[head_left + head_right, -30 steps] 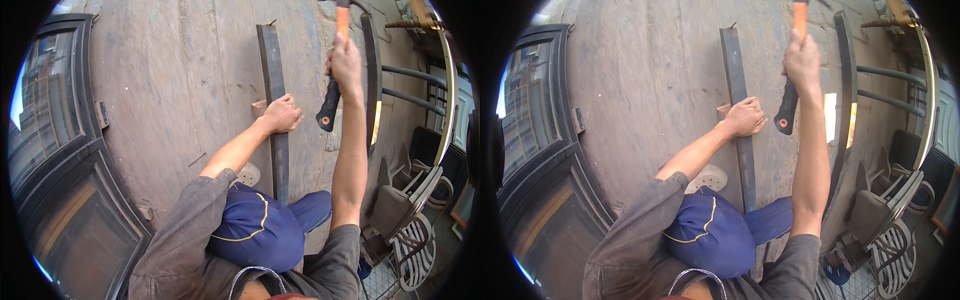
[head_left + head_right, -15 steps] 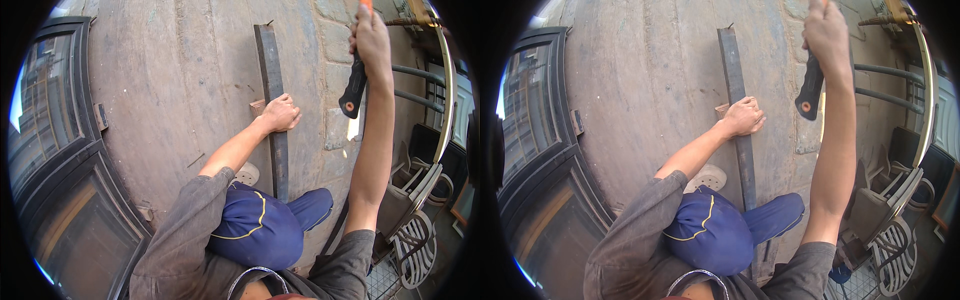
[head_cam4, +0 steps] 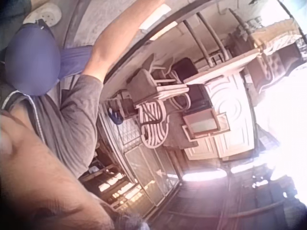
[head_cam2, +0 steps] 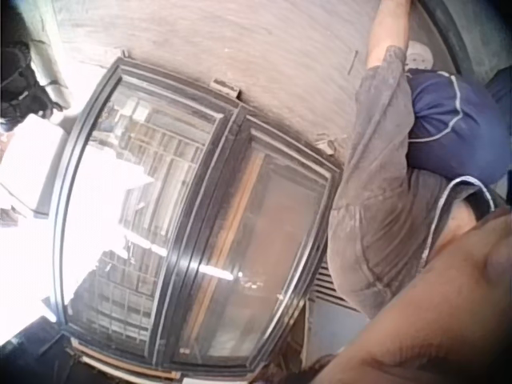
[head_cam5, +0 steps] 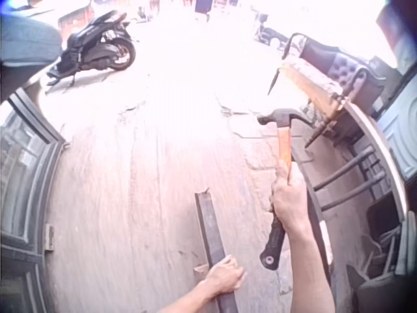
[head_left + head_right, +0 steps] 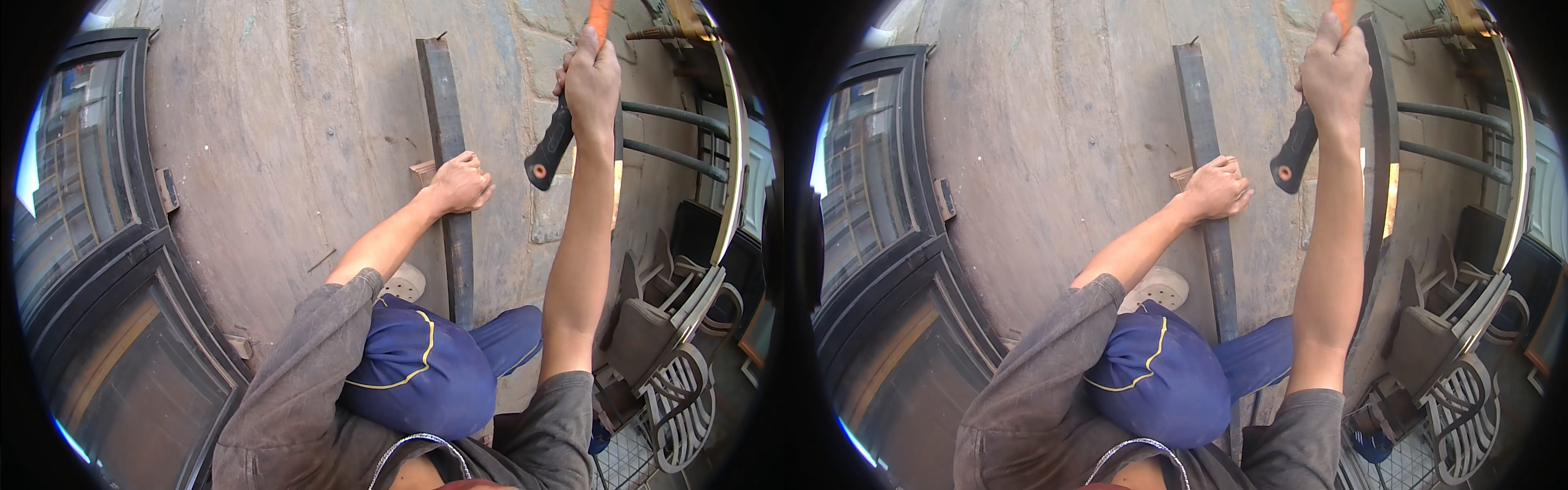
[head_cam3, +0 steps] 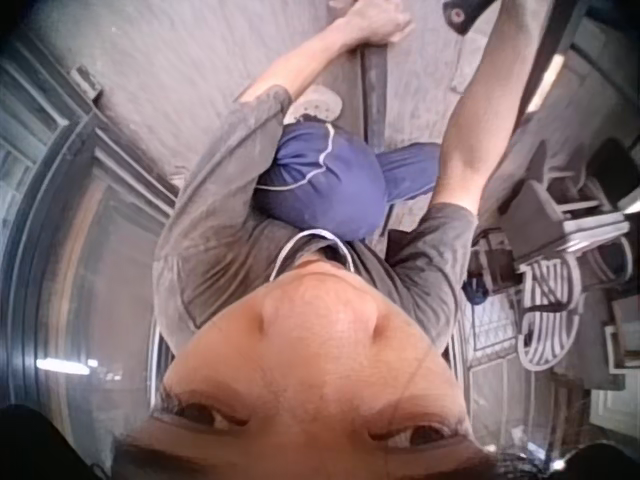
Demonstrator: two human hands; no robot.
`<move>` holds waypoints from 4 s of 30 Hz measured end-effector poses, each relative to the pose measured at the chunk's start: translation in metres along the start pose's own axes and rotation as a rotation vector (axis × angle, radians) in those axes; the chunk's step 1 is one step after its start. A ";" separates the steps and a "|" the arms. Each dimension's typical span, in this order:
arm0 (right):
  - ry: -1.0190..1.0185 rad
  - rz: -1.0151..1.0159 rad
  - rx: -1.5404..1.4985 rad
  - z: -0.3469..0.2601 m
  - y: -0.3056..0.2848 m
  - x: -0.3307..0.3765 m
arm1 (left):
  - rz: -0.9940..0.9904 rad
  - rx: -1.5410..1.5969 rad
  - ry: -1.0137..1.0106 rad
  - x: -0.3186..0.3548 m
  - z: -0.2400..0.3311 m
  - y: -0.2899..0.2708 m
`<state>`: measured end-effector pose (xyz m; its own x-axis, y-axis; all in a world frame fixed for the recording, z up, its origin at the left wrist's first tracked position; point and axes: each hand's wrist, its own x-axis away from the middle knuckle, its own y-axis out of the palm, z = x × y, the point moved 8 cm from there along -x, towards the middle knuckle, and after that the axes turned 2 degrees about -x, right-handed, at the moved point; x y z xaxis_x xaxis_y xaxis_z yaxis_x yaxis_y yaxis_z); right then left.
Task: The person sits on the floor and uses a hammer to strike a long metal rod placed on a brick. They repeatedly reposition the rod and hammer different sections along its length.
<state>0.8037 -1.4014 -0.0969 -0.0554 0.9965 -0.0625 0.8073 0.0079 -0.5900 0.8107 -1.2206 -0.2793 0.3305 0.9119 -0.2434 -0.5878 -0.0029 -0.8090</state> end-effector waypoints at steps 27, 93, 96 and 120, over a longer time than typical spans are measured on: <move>-0.125 0.071 -0.191 -0.036 -0.030 -0.032 | -0.072 0.024 -0.001 -0.004 0.001 0.005; -0.130 -0.132 0.424 -0.055 0.030 0.006 | -0.013 0.030 0.007 0.000 -0.003 -0.004; -0.410 0.233 0.347 -0.090 -0.004 0.003 | 0.010 0.040 0.005 0.000 -0.002 0.000; 0.038 -0.468 0.488 0.004 0.062 0.125 | 0.201 0.125 0.018 0.008 0.000 -0.002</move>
<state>0.8448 -1.2770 -0.1445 -0.3063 0.8997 0.3110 0.3448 0.4093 -0.8447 0.8142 -1.2131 -0.2792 0.2097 0.8907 -0.4034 -0.7294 -0.1322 -0.6712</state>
